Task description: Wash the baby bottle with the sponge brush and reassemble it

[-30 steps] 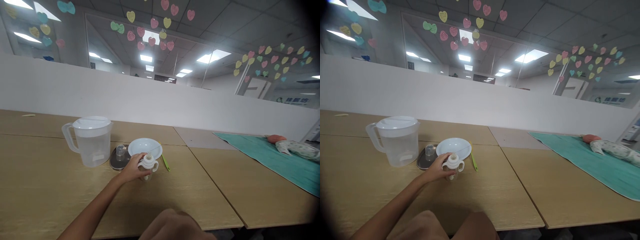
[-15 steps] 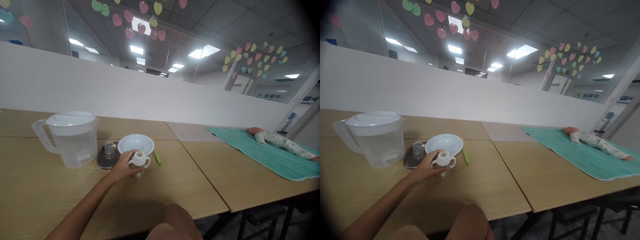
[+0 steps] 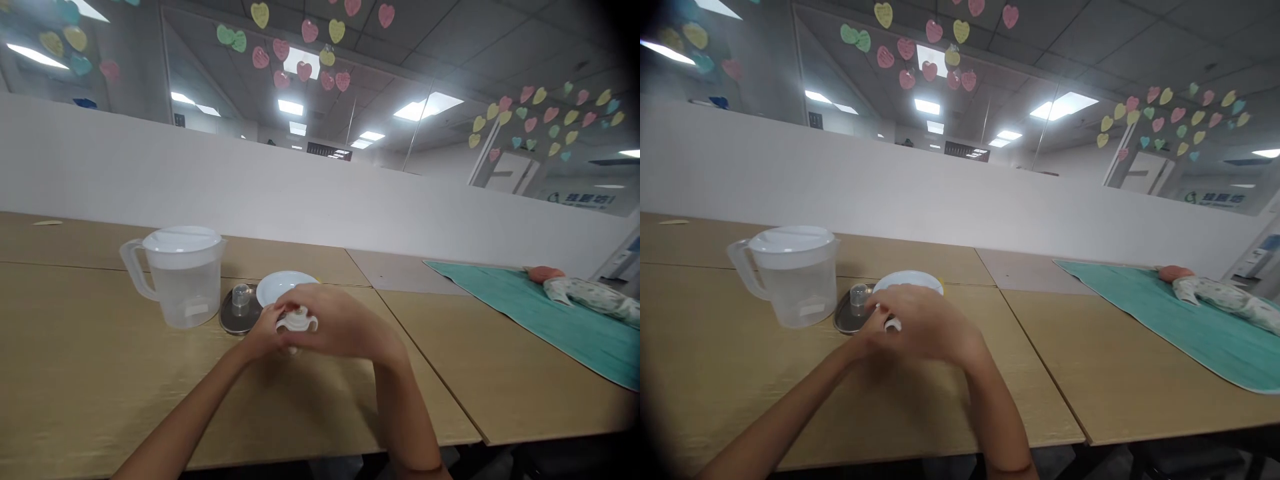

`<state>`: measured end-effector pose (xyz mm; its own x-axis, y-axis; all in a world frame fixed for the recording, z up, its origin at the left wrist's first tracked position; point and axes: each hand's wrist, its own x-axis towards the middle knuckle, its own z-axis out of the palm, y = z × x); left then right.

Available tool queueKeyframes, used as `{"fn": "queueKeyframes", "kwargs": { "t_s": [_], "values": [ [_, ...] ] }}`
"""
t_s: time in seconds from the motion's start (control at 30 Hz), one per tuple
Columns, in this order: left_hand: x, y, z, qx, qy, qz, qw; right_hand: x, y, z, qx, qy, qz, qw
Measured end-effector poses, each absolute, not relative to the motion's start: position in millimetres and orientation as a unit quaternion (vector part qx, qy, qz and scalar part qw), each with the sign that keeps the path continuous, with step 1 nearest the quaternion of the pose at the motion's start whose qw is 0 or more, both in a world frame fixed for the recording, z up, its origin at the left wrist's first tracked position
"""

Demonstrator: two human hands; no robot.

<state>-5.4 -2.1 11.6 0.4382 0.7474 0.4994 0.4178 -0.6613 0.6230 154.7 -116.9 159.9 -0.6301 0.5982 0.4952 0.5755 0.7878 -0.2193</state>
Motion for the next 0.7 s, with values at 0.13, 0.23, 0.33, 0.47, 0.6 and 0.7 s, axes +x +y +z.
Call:
{"fn": "queueKeyframes", "kwargs": {
  "t_s": [0.13, 0.23, 0.33, 0.47, 0.6, 0.7],
  "values": [
    [-5, 4, 6, 0.830, 0.369, 0.366, 0.201, 162, -52, 134, -0.399, -0.904, 0.018, 0.154],
    [-4, 4, 7, 0.836, 0.347, 0.372, 0.208, 155, -30, 123, -0.448, -0.889, 0.005, 0.089],
    [-2, 0, 11, 0.828, 0.331, 0.394, 0.223, 142, -21, 117, -0.512, -0.852, -0.039, 0.097],
    [0, -3, 13, 0.824, 0.345, 0.392, 0.220, 124, -16, 104, -0.573, -0.807, -0.088, 0.116],
    [-2, -2, 13, 0.826, 0.340, 0.391, 0.221, 128, -14, 93, -0.584, -0.790, -0.084, 0.168],
    [-3, -1, 13, 0.823, 0.338, 0.387, 0.243, 151, -16, 86, -0.541, -0.800, 0.020, 0.258]
  ]
}}
